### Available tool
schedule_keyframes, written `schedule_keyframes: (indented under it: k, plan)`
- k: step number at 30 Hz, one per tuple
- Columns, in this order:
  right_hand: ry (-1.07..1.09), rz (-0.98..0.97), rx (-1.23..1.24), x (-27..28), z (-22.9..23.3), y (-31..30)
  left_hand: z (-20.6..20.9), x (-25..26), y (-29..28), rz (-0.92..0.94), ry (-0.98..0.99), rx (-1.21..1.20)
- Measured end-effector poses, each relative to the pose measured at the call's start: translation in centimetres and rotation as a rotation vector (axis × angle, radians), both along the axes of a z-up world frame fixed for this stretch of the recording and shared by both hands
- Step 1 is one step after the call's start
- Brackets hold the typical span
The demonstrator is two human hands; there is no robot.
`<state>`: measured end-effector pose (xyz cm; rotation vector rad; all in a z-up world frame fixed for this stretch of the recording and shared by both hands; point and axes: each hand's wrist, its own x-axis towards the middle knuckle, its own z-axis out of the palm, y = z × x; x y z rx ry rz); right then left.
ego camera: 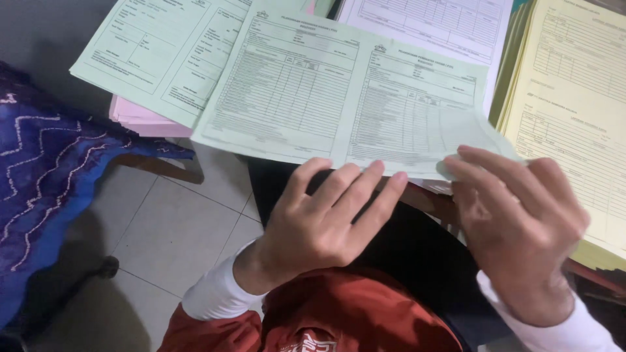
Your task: Sorting and flipping through various paper documents and forms on a desk
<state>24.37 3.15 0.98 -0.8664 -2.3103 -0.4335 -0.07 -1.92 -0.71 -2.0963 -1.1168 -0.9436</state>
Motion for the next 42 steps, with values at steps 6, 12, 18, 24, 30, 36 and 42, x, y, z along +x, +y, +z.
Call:
schedule_keyframes:
  k: [6, 12, 18, 24, 30, 36, 42]
  plan:
    - [0.101, -0.039, -0.378, -0.1, 2.8, 0.0, -1.0, -5.3, -1.5, 0.189, -0.083, -0.016]
    - [0.158, -0.053, -0.501, 0.7, 0.9, 3.6, -0.6, -9.0, -3.3, 0.248, -0.138, 0.038]
    - [0.079, -0.001, -0.527, -0.7, 1.2, 4.6, -1.7, -11.8, -4.0, 0.356, -0.195, -0.051]
    - [0.05, 0.085, -0.5, -4.2, 2.8, 2.9, -1.1, -12.6, -3.7, 0.404, -0.226, -0.063]
    - [-0.08, 0.177, -0.375, -6.0, 3.0, 5.3, -1.6, -12.9, -4.0, 0.503, -0.2, 0.013]
    - [-0.235, 0.301, -0.261, -8.8, 2.8, 8.9, -1.3, -13.3, -2.3, 0.401, -0.191, 0.042]
    - [-0.293, 0.39, -0.204, -12.6, 2.2, 15.9, -2.3, -13.5, -0.5, 0.355, -0.097, -0.091]
